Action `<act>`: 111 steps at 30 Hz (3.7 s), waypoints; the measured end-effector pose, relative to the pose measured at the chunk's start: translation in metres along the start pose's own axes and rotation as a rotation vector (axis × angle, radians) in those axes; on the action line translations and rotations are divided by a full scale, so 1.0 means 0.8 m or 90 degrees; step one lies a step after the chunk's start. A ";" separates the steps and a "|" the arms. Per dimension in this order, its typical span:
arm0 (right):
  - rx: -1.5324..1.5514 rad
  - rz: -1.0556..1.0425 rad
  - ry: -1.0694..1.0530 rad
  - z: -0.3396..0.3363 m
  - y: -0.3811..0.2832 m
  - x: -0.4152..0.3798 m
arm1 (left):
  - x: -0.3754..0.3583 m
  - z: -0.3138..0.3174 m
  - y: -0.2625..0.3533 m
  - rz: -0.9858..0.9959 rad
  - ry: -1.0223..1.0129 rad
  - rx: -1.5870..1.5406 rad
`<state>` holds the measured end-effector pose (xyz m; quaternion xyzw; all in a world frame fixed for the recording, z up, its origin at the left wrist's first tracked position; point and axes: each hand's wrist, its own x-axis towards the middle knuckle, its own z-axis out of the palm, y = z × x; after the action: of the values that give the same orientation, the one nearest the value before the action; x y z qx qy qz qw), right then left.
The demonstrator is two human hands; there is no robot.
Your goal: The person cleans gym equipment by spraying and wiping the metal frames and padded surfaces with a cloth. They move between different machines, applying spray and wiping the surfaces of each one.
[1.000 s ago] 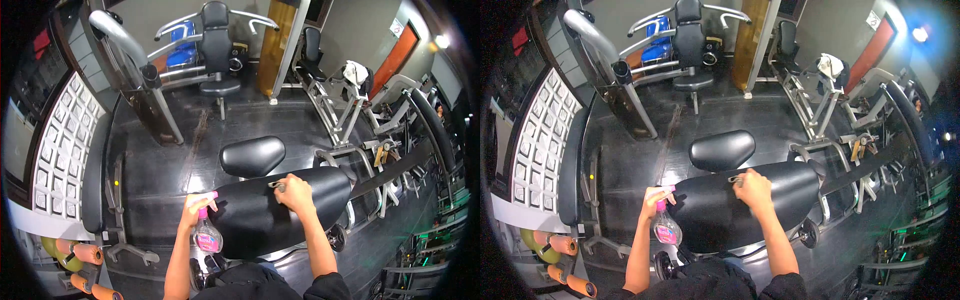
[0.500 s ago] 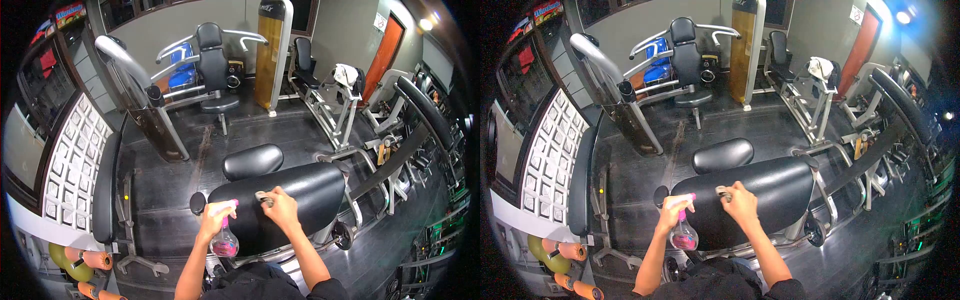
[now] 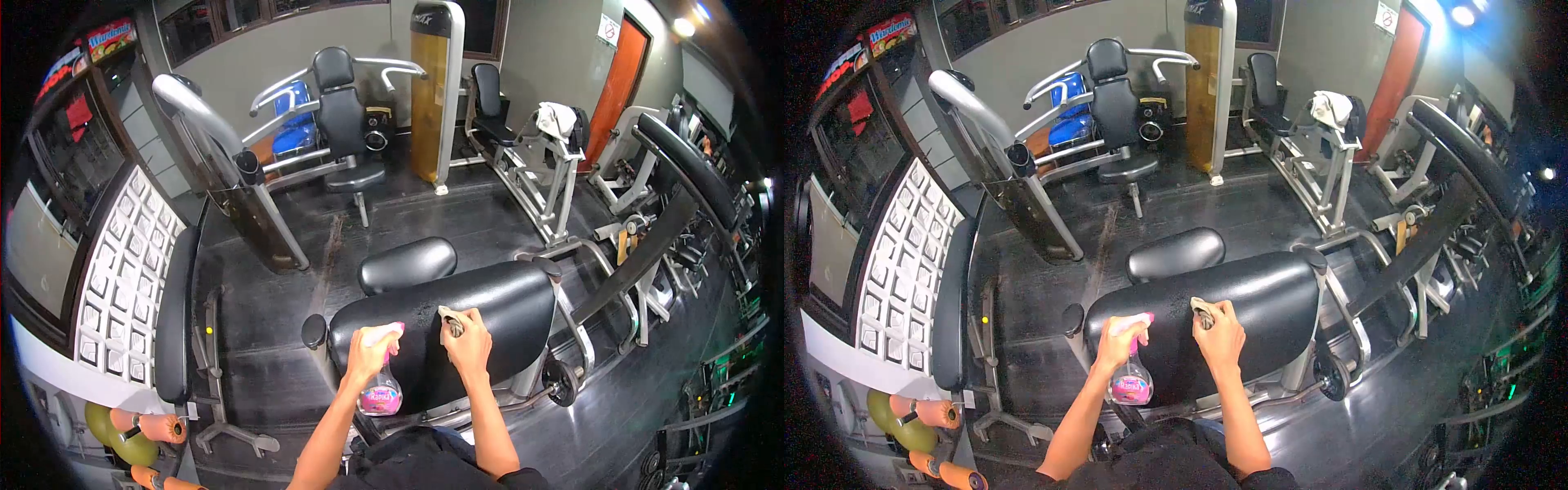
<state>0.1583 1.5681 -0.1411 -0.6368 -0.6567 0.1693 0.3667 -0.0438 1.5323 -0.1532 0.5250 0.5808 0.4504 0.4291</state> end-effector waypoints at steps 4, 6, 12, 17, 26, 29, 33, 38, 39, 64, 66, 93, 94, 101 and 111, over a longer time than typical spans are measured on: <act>-0.066 -0.059 -0.029 0.024 -0.020 0.016 | -0.011 -0.011 -0.024 0.000 -0.004 -0.002; -0.108 -0.112 -0.103 0.042 -0.038 0.017 | -0.020 -0.016 -0.027 0.020 -0.026 0.017; -0.022 -0.245 -0.206 0.039 -0.040 -0.006 | -0.033 -0.030 -0.037 0.076 -0.079 -0.046; -0.131 -0.136 -0.133 -0.012 -0.005 0.027 | -0.035 -0.037 -0.038 0.111 -0.130 -0.037; -0.136 -0.188 -0.190 0.075 -0.061 0.023 | -0.028 -0.053 -0.041 0.135 -0.163 -0.144; -0.097 -0.220 -0.168 0.059 -0.057 -0.013 | -0.029 -0.057 -0.040 0.120 -0.167 -0.171; -0.072 -0.194 -0.133 0.007 -0.011 -0.039 | -0.026 -0.060 -0.051 0.141 -0.192 -0.169; -0.083 -0.082 0.040 -0.010 0.021 -0.039 | -0.024 -0.063 -0.047 0.153 -0.217 -0.156; -0.076 -0.078 0.054 -0.001 0.013 -0.044 | -0.022 -0.064 -0.048 0.157 -0.223 -0.188; 0.067 -0.068 0.129 0.089 0.026 -0.190 | -0.020 -0.068 -0.054 0.145 -0.258 -0.030; 0.039 -0.098 0.127 0.079 0.049 -0.192 | -0.021 -0.071 -0.058 0.148 -0.240 -0.037; 0.079 0.218 0.270 0.086 0.097 -0.196 | -0.020 -0.055 -0.050 0.233 -0.214 0.079; 0.081 0.197 0.267 0.098 0.092 -0.207 | -0.020 -0.051 -0.049 0.237 -0.219 0.076; 0.092 0.069 0.037 0.114 0.095 -0.270 | -0.041 -0.024 -0.025 0.173 -0.213 0.151; 0.092 0.346 0.291 0.100 0.120 -0.214 | -0.047 0.026 -0.037 0.097 -0.399 0.131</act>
<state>0.1574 1.4355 -0.3066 -0.7819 -0.3509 0.1598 0.4899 -0.0271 1.4953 -0.1858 0.7204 0.4220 0.2372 0.4967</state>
